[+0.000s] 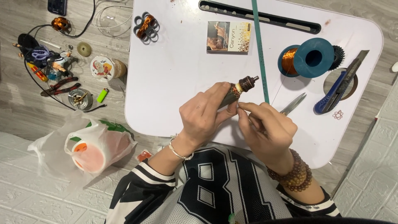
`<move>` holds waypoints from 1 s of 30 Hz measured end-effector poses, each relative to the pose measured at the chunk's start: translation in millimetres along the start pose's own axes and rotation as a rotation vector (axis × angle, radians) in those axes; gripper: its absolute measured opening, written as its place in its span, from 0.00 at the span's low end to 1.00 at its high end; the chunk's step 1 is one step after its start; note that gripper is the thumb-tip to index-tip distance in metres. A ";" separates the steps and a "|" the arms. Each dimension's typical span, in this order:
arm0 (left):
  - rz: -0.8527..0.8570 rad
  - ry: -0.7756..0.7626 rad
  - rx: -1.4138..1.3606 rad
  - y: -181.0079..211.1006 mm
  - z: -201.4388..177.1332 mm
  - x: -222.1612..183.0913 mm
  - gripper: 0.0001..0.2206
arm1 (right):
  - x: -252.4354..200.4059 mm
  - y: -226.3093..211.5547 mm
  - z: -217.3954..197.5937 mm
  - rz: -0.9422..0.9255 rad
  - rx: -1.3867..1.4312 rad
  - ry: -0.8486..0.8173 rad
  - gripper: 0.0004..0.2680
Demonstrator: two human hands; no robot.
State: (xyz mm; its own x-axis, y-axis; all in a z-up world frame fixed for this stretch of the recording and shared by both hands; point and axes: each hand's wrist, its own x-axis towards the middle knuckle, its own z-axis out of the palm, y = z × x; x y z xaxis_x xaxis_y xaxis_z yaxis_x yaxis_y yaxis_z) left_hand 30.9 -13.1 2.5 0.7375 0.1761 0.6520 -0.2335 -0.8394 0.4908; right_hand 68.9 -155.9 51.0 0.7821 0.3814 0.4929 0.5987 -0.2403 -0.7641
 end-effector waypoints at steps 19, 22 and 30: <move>-0.071 0.025 -0.078 -2.0 3.5 -8.4 0.17 | 3.0 -3.6 3.5 0.120 0.095 0.008 0.01; -0.085 0.020 -0.095 -2.2 3.2 -9.0 0.18 | 4.9 -4.9 3.6 0.141 0.103 0.005 0.01; -0.111 0.049 -0.109 -3.4 3.6 -8.6 0.19 | 5.2 -4.2 8.7 0.148 0.129 -0.009 0.02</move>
State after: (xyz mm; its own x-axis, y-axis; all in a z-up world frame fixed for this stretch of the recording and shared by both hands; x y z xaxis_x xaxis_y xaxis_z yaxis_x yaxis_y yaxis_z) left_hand 27.7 -13.6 -6.8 0.7312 0.2917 0.6167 -0.2216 -0.7533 0.6192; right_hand 69.0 -145.2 53.2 0.8581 0.3584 0.3676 0.4495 -0.1787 -0.8752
